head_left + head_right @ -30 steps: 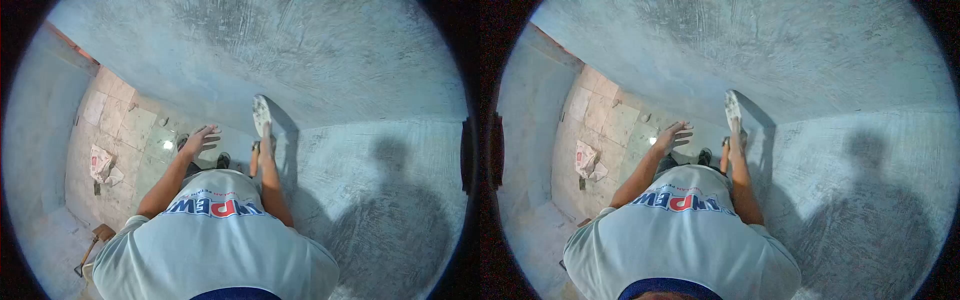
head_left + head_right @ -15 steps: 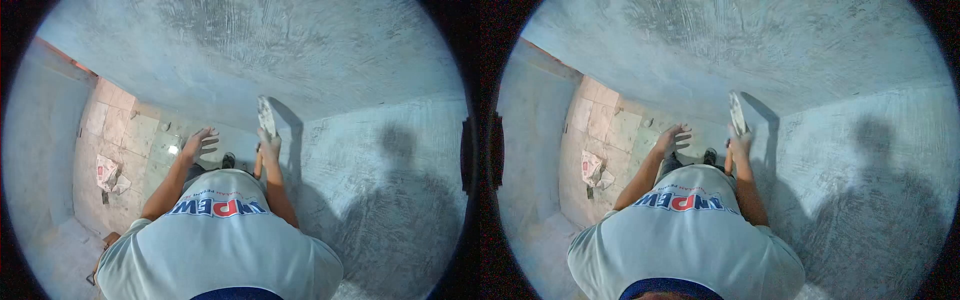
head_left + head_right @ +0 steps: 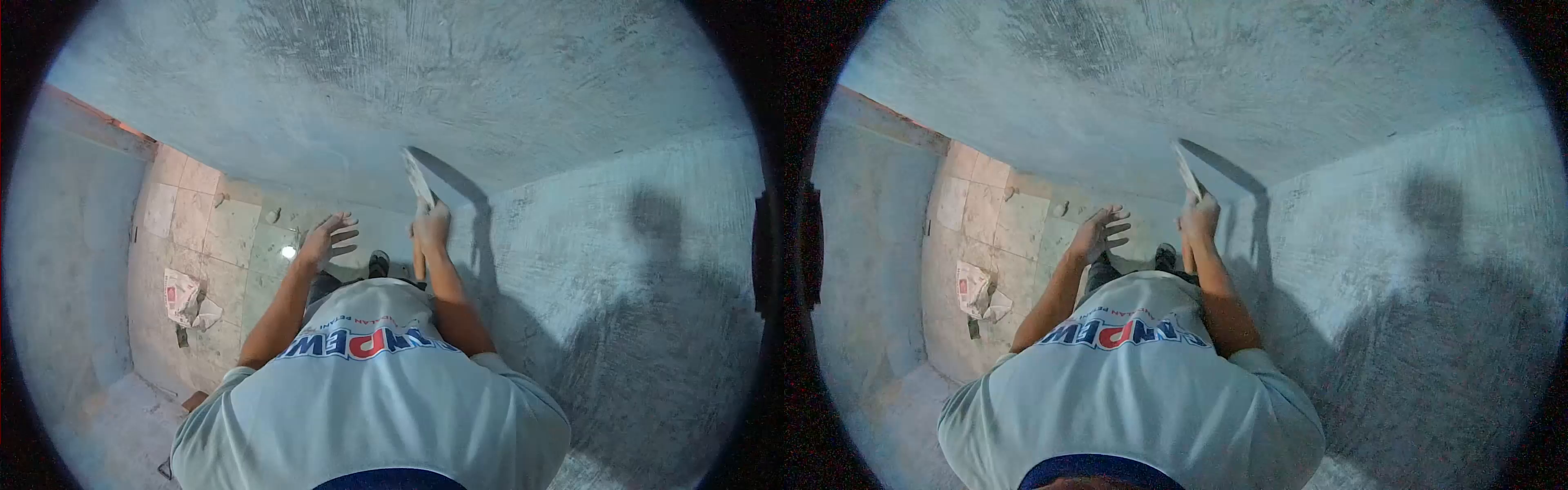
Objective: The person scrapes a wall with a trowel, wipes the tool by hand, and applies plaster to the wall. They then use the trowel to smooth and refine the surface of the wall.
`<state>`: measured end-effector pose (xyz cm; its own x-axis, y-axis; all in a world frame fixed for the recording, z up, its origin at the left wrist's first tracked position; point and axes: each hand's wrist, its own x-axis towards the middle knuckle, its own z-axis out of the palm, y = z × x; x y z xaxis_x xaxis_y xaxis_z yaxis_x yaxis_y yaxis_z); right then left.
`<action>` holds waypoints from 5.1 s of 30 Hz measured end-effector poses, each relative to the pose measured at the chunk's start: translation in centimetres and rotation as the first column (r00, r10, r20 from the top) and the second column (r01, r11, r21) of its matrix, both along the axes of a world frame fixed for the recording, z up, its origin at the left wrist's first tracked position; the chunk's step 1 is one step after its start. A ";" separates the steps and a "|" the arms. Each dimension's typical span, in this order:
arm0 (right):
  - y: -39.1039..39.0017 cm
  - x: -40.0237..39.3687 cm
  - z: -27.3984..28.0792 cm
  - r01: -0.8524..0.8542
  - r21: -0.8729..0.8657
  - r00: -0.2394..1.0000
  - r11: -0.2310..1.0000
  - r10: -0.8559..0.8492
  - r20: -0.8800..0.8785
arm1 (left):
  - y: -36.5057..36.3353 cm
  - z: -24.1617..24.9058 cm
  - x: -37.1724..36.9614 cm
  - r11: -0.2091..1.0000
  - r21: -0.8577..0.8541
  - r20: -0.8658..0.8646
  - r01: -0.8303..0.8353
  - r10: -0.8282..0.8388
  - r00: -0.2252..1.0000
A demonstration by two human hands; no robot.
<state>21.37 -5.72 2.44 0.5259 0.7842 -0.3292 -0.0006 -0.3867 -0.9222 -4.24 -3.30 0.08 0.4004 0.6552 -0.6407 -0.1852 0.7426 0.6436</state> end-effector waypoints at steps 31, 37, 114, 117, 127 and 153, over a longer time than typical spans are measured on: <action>-2.5 1.5 2.2 0.075 -0.025 0.996 0.997 -0.076 -0.051 | 1.9 4.1 7.0 0.879 0.305 -0.072 0.366 -0.362 0.929; 3.7 -2.3 -7.3 0.172 0.195 0.932 0.966 -0.095 -0.349 | 2.6 4.3 8.3 0.891 0.328 0.005 0.315 -0.335 0.942; -2.6 0.8 3.0 0.188 -0.001 0.972 0.982 -0.186 -0.141 | 0.8 4.2 6.9 0.925 0.196 0.047 0.325 -0.340 0.939; -0.8 1.1 3.1 0.149 0.075 0.989 0.986 -0.148 -0.018 | 0.8 4.5 6.4 0.916 0.229 -0.008 0.328 -0.335 0.942; -3.7 1.3 5.4 0.194 0.061 0.979 0.979 -0.190 -0.070 | 1.6 6.1 8.0 0.875 0.361 0.016 0.321 -0.351 0.936; -2.9 1.1 5.7 0.130 0.044 0.989 0.991 -0.133 0.061 | 2.0 4.1 5.4 0.935 0.265 0.017 0.237 -0.250 0.968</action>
<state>22.49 -8.61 8.18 0.6441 0.7186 -0.2622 0.0099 -0.3505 -0.9365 1.21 -1.27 4.14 0.5957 0.6740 -0.4369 -0.0563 0.5776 0.8144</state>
